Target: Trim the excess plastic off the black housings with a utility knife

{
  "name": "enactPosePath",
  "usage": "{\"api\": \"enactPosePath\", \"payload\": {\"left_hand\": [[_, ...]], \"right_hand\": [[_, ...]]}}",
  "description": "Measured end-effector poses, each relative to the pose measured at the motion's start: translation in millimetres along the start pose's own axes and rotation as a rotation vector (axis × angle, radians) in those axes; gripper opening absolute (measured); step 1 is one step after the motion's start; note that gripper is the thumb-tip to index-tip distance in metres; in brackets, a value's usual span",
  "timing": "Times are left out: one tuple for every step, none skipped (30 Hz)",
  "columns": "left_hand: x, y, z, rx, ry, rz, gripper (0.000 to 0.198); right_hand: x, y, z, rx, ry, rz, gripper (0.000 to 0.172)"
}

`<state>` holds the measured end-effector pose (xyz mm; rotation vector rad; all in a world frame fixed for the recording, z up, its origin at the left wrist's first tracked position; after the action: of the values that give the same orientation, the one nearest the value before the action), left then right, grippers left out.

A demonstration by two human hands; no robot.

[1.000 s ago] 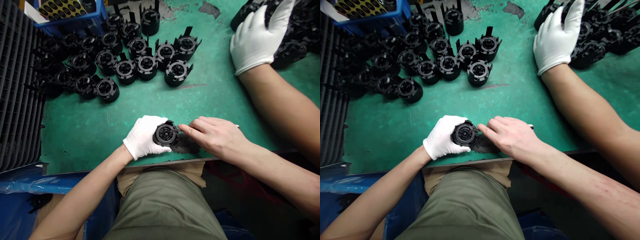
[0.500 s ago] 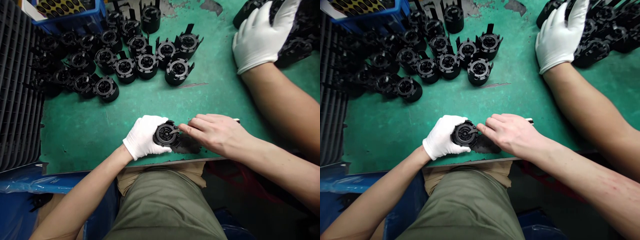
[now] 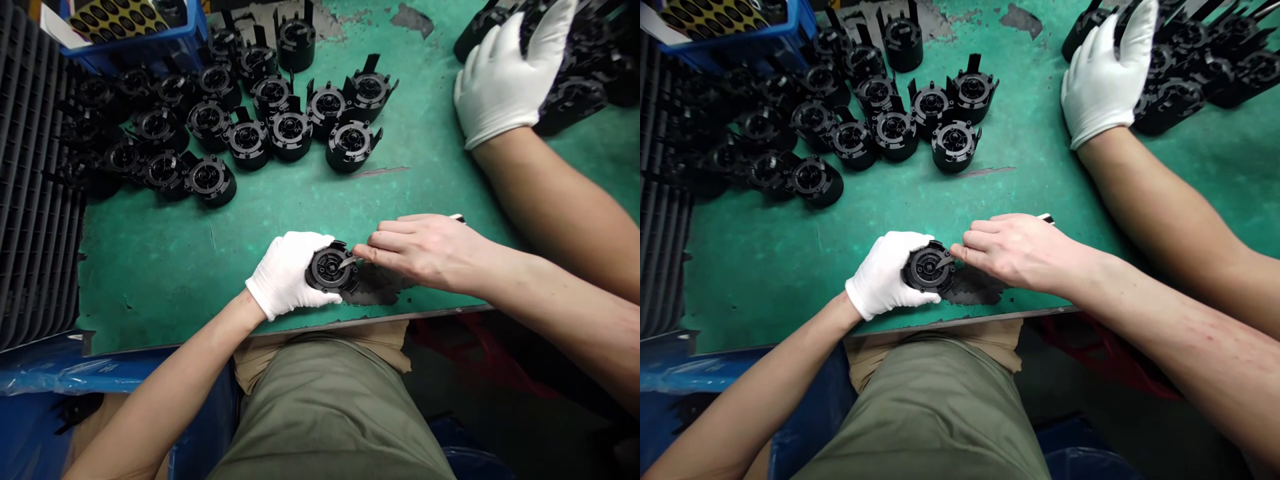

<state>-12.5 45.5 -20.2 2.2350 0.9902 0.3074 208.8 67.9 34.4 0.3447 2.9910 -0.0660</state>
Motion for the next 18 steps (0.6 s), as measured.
{"api": "enactPosePath", "payload": {"left_hand": [[-0.6,-1.2,0.8,0.003,0.003,0.000,0.087],[-1.1,-2.1,1.5,0.003,0.005,0.000,0.089],[-1.5,-2.8,1.9,0.005,0.006,0.002,0.090],[-1.7,-3.3,2.2,0.005,0.008,0.003,0.091],[-1.9,-3.5,2.3,0.005,0.009,0.007,0.092],[-2.0,-3.6,2.2,0.004,0.011,0.011,0.094],[-2.1,-3.8,2.3,0.004,0.010,0.014,0.096],[-2.1,-4.1,2.4,0.004,0.009,0.015,0.097],[-2.1,-4.4,2.5,0.005,0.011,0.015,0.098],[-2.1,-4.8,2.6,0.006,0.014,0.017,0.099],[-2.2,-5.1,2.8,0.009,0.018,0.020,0.099],[-2.3,-5.4,2.8,0.010,0.024,0.024,0.099],[-2.4,-5.9,2.9,0.009,0.031,0.028,0.100],[-2.6,-6.5,3.0,0.007,0.036,0.030,0.101],[-2.7,-7.5,3.2,0.004,0.035,0.027,0.101],[-2.7,-8.6,3.4,0.000,0.030,0.021,0.101],[-2.7,-9.7,3.5,-0.004,0.025,0.018,0.102],[-2.7,-10.5,3.4,-0.008,0.021,0.018,0.102]], "right_hand": [[0.3,0.9,-0.5,0.000,-0.003,-0.008,0.034],[0.5,1.7,-1.2,-0.001,-0.003,-0.015,0.034],[0.8,2.3,-1.6,-0.002,-0.005,-0.021,0.035],[1.1,2.9,-1.8,-0.004,-0.010,-0.026,0.035],[1.5,3.4,-1.8,-0.005,-0.018,-0.029,0.035],[2.0,4.0,-1.5,-0.005,-0.032,-0.030,0.035],[2.5,4.6,-1.2,-0.005,-0.046,-0.032,0.036],[3.1,5.2,-0.8,-0.004,-0.060,-0.037,0.036],[3.7,5.8,-0.5,-0.001,-0.073,-0.046,0.037],[4.3,6.6,-0.1,0.004,-0.086,-0.054,0.037],[4.8,7.6,0.3,0.011,-0.099,-0.062,0.038],[5.3,8.7,0.8,0.019,-0.111,-0.069,0.040],[5.8,10.1,1.2,0.026,-0.120,-0.073,0.041],[6.2,11.7,1.8,0.033,-0.131,-0.072,0.042],[6.5,13.2,2.4,0.039,-0.137,-0.070,0.044],[6.8,14.4,3.0,0.045,-0.140,-0.072,0.044],[7.0,15.2,3.5,0.051,-0.140,-0.081,0.044],[7.2,15.5,4.1,0.056,-0.138,-0.097,0.044]]}}
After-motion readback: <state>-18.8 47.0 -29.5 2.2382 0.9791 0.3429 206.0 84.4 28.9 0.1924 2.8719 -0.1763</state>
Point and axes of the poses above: each hand's wrist, its own x-axis towards the middle knuckle, its own z-axis out of the palm, y = z × x, the point moved 5 cm from there along x, towards the middle knuckle, and after that the axes turned 14 degrees about -y, right-handed, at the moved point
